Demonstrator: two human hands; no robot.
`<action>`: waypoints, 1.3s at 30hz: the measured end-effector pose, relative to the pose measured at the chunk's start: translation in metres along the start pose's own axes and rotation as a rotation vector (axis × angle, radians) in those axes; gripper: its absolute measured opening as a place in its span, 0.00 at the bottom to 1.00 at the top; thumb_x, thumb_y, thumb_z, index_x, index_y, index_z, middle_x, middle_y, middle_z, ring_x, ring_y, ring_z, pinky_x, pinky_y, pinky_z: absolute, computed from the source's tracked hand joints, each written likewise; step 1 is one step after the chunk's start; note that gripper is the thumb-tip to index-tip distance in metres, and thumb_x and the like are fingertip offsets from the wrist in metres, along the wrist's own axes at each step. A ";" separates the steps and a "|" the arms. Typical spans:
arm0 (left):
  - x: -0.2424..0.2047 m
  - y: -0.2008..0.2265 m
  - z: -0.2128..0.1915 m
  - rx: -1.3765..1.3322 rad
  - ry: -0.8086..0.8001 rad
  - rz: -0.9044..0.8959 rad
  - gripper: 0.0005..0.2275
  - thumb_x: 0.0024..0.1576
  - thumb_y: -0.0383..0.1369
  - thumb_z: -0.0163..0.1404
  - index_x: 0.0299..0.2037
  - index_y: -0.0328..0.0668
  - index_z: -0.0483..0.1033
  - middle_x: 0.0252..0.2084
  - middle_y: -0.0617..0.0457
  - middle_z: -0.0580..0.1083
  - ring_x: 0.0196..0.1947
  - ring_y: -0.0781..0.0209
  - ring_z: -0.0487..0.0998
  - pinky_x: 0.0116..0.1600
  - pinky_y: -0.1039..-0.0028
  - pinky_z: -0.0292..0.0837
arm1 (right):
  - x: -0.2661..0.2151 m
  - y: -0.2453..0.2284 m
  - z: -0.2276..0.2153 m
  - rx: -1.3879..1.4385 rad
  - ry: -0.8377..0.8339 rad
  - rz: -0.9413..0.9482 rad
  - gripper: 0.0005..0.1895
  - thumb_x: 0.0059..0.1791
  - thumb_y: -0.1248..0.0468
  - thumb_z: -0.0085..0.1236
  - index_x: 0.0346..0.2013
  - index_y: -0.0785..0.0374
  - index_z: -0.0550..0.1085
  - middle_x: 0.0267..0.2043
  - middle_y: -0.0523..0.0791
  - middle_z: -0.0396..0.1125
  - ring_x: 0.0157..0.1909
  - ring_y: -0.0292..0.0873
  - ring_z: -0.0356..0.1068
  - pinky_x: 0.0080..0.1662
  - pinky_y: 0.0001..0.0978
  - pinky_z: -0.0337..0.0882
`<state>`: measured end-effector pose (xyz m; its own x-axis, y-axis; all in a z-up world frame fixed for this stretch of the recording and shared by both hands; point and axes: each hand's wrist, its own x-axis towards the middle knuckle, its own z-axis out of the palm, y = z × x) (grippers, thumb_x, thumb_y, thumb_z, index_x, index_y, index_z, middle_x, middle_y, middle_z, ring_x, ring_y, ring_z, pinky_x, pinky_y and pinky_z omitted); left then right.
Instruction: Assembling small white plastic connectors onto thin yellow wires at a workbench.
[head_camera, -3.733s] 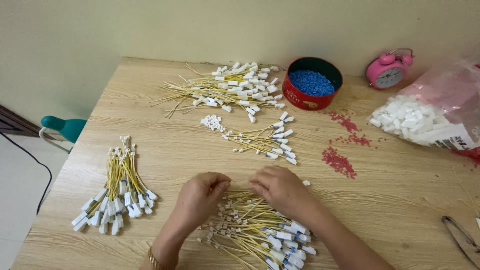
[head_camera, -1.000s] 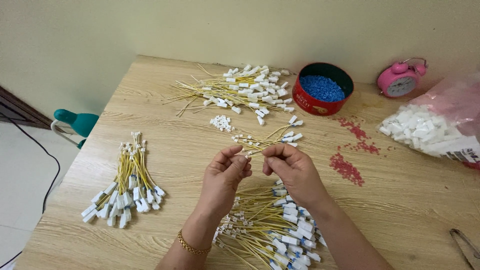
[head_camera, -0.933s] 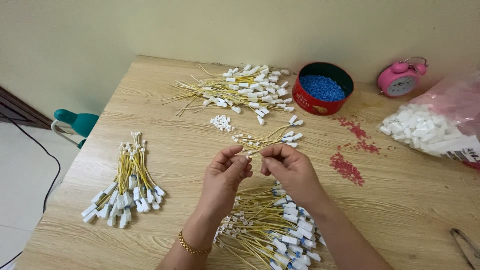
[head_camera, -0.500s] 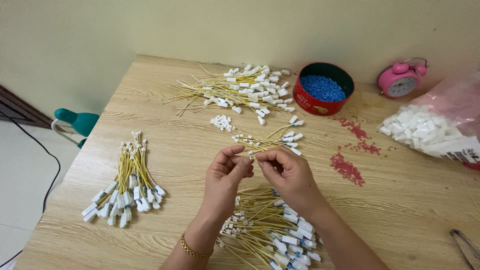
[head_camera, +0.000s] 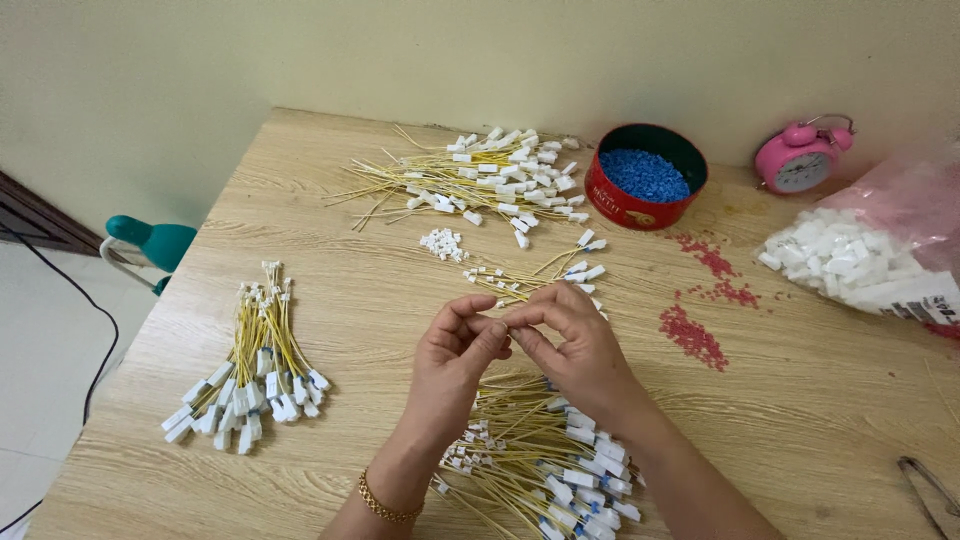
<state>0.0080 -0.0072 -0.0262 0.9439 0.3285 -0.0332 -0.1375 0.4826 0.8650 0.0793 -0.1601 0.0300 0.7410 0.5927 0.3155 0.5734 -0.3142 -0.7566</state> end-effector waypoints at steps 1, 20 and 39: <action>0.000 0.001 -0.001 0.000 -0.001 0.000 0.13 0.60 0.24 0.54 0.55 0.36 0.73 0.36 0.55 0.77 0.37 0.66 0.78 0.46 0.75 0.77 | 0.000 0.001 0.000 0.000 0.001 0.000 0.06 0.49 0.65 0.62 0.40 0.58 0.81 0.43 0.42 0.67 0.52 0.40 0.67 0.53 0.35 0.70; -0.002 0.003 -0.005 -0.032 -0.078 -0.017 0.14 0.60 0.23 0.53 0.56 0.36 0.73 0.37 0.53 0.77 0.38 0.65 0.78 0.48 0.73 0.77 | -0.008 0.007 0.003 0.254 -0.032 0.012 0.05 0.51 0.67 0.60 0.41 0.62 0.80 0.39 0.41 0.72 0.42 0.35 0.73 0.44 0.29 0.76; -0.024 0.024 -0.005 0.285 -0.146 0.055 0.15 0.62 0.22 0.51 0.59 0.37 0.72 0.38 0.57 0.75 0.38 0.71 0.75 0.44 0.81 0.75 | -0.013 0.010 0.010 0.406 -0.125 0.199 0.02 0.51 0.69 0.60 0.37 0.65 0.79 0.30 0.40 0.70 0.29 0.29 0.65 0.30 0.24 0.68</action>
<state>-0.0192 0.0005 -0.0069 0.9735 0.2173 0.0715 -0.1190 0.2137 0.9696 0.0714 -0.1632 0.0125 0.7605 0.6432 0.0891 0.2233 -0.1302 -0.9660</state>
